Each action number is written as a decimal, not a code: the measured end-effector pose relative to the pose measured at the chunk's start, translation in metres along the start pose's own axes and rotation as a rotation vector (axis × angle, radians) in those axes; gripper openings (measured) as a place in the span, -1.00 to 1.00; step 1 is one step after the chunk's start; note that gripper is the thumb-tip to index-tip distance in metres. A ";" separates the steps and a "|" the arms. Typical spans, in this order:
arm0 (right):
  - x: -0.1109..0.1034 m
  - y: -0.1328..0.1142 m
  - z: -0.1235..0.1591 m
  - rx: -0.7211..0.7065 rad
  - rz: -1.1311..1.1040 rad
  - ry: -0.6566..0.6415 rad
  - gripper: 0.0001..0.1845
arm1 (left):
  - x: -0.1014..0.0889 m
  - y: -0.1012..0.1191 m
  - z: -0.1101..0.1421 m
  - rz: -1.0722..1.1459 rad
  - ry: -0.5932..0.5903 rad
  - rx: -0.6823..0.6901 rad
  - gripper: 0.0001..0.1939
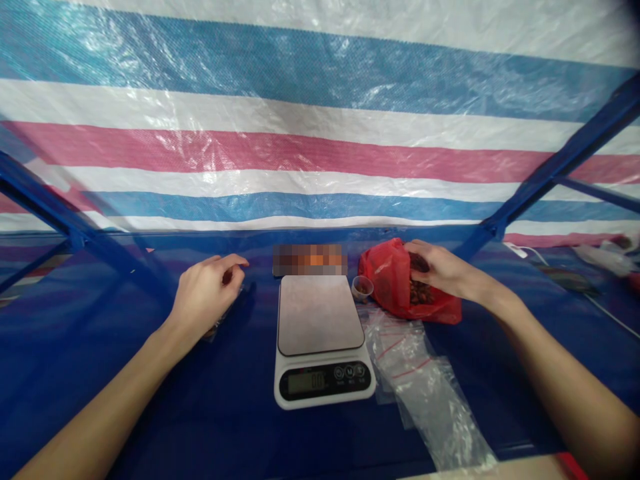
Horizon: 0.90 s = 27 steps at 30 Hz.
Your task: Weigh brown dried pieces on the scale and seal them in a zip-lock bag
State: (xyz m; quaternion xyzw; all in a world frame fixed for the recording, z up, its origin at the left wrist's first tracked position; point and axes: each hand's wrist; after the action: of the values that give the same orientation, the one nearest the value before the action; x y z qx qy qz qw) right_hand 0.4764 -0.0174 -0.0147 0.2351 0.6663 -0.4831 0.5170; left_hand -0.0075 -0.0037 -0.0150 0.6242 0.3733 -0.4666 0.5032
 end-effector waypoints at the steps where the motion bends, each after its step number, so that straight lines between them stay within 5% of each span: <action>1: 0.000 -0.001 -0.001 -0.009 0.007 -0.001 -0.83 | 0.000 -0.001 0.000 0.005 0.002 -0.001 -0.56; 16: -0.009 -0.014 0.002 -0.075 0.121 0.114 -0.85 | 0.006 -0.015 -0.005 0.141 0.048 0.084 -0.60; 27: -0.010 -0.024 0.003 -0.060 0.074 0.046 -0.95 | -0.001 -0.009 -0.003 0.158 0.040 0.062 -0.59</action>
State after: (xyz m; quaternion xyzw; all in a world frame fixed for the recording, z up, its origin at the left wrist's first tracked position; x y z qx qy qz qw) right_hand 0.4618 -0.0284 0.0044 0.2550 0.6832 -0.4379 0.5258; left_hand -0.0160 0.0011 -0.0164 0.6761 0.3182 -0.4245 0.5112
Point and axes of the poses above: each hand's wrist, its own z-axis away from the middle knuckle, its own x-axis out of the palm, y = z × x, and after that the axes turned 14 degrees about -y, right-handed
